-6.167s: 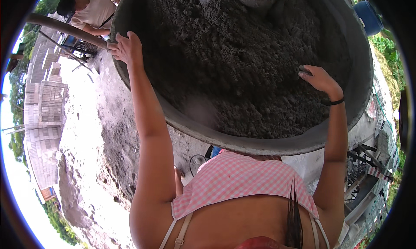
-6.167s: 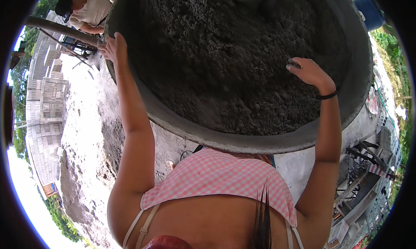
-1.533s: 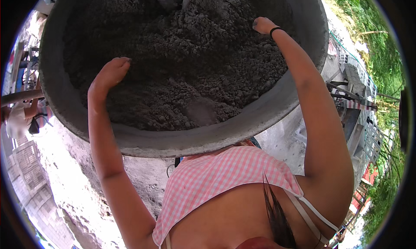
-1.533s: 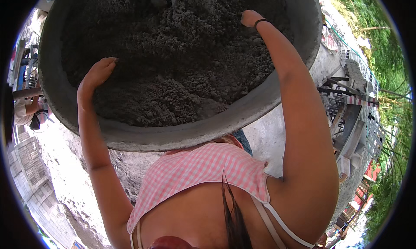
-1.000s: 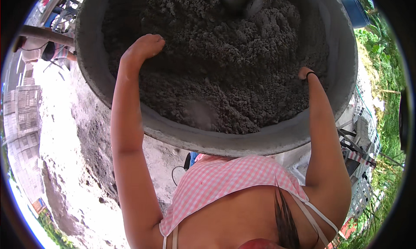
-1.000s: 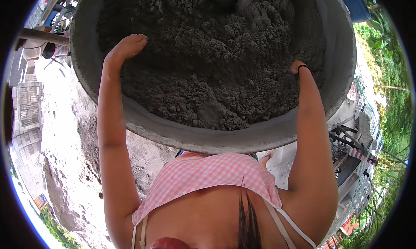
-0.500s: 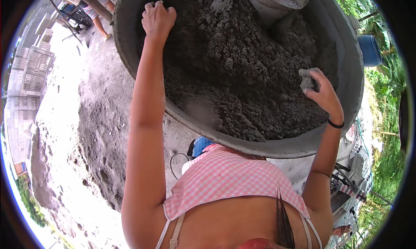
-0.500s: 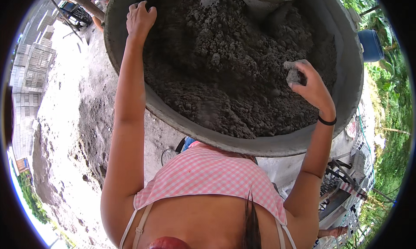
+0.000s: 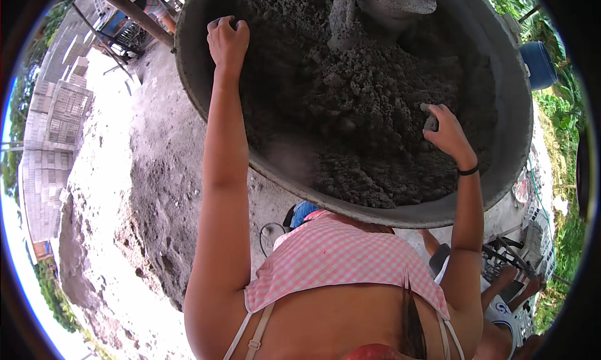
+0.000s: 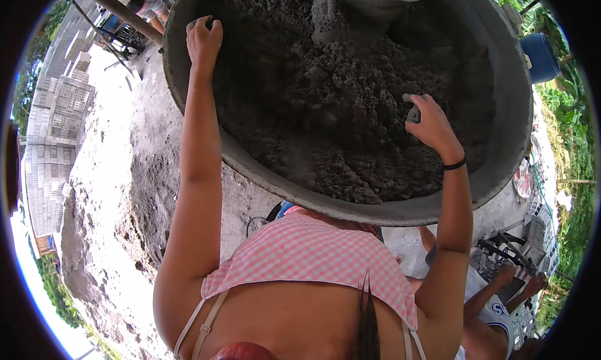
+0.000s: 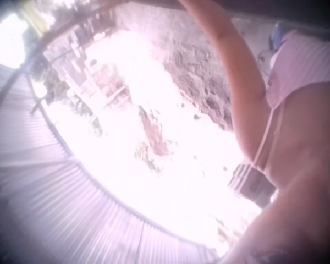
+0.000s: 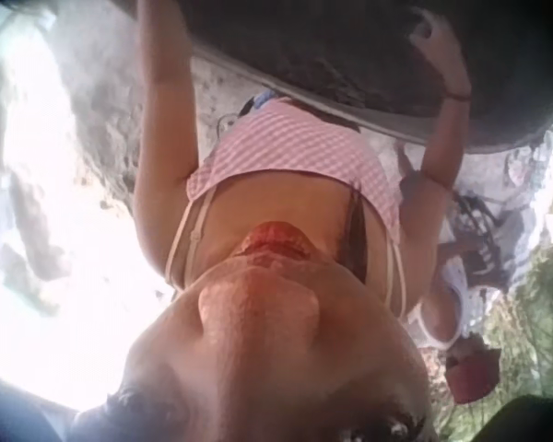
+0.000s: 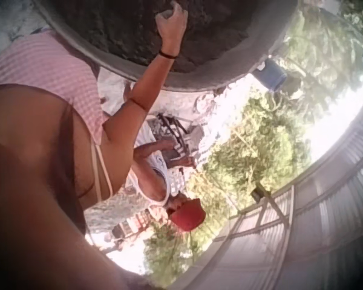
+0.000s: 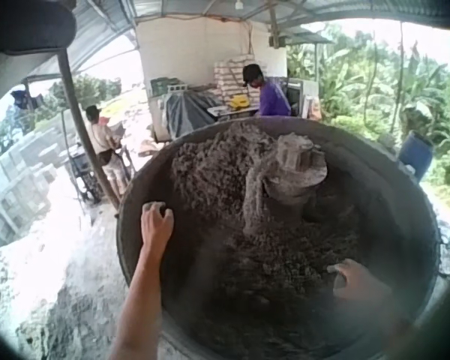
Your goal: The person uses both hands to manually mix wet concrete inside a rotating cement mixer. They repeatedly scoop, turn, and press the mixture to ensure even consistency while the mixer rotates.
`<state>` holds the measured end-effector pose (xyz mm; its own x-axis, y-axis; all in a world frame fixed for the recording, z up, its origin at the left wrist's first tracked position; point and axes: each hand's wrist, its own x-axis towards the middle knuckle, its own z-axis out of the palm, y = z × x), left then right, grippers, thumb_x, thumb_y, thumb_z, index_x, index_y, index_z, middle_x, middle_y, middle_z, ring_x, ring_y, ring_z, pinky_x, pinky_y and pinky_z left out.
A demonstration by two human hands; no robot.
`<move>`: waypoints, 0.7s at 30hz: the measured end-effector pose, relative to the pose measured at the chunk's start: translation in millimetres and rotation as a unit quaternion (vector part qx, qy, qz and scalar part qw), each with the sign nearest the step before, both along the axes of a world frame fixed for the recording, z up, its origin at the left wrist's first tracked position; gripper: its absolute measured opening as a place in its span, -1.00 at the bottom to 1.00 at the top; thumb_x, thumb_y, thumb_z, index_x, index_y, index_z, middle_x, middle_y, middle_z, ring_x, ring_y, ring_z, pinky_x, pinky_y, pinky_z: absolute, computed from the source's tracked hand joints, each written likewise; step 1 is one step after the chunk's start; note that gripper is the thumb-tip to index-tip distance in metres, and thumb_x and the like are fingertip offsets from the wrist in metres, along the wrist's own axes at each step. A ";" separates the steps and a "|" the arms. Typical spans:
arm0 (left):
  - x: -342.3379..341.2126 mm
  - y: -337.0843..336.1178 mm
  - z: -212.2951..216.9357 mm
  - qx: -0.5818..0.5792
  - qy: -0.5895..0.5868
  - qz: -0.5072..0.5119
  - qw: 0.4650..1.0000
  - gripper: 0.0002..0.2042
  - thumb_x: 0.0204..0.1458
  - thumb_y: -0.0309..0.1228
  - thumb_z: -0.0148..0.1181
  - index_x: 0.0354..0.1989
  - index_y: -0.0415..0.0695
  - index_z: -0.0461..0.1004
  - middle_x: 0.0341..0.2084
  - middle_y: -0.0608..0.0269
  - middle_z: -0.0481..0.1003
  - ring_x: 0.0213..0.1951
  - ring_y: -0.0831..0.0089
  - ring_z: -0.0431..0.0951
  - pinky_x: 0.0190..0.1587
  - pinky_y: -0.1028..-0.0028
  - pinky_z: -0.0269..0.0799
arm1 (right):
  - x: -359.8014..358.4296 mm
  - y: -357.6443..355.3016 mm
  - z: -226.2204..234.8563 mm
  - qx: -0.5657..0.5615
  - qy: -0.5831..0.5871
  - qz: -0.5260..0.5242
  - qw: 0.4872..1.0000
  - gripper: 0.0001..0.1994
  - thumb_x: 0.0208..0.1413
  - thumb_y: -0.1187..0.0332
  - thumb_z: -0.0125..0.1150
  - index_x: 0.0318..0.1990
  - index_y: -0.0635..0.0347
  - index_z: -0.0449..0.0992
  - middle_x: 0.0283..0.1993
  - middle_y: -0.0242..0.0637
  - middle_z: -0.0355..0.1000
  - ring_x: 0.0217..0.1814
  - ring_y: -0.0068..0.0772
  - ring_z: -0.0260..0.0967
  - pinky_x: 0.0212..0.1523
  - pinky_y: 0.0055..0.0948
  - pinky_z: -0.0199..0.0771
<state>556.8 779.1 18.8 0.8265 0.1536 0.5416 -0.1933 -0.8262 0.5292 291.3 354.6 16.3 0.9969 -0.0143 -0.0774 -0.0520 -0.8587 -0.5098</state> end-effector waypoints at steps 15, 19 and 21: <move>14.9 19.5 -9.1 0.001 -0.047 -0.026 0.999 -0.63 0.06 -0.23 -0.04 -0.12 -0.21 0.54 0.02 -0.11 0.42 0.09 0.03 0.38 0.14 0.21 0.27 | -1.7 -0.6 -4.3 -0.036 0.038 0.001 0.999 -0.46 -0.12 0.41 0.27 0.10 0.33 0.35 -0.01 -0.05 0.32 0.04 0.01 0.33 0.03 -0.22 0.34; 40.8 45.6 -31.0 0.095 -0.024 -0.038 0.995 -0.58 0.11 -0.14 -0.17 -0.06 -0.12 0.52 0.06 -0.18 0.38 0.14 -0.04 0.31 0.17 0.10 0.22 | 2.9 5.1 -10.1 -0.039 0.028 0.029 0.998 -0.47 -0.09 0.38 0.27 0.11 0.33 0.35 0.02 -0.05 0.33 0.07 0.00 0.33 0.05 -0.20 0.34; 35.1 37.5 -28.8 0.061 0.055 -0.019 0.996 -0.50 0.13 -0.03 -0.26 0.12 0.02 0.41 0.18 -0.23 0.25 0.24 -0.12 0.18 0.23 -0.03 0.08 | 1.9 -0.1 -20.9 -0.054 0.027 0.029 0.998 -0.46 -0.07 0.37 0.27 0.12 0.31 0.35 0.03 -0.06 0.33 0.09 -0.01 0.32 0.05 -0.19 0.34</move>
<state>591.8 816.6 -9.9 0.8855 0.0594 0.4609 -0.1724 -0.8791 0.4444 293.3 354.5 -4.5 0.9906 0.0312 -0.1330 -0.0266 -0.9111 -0.4114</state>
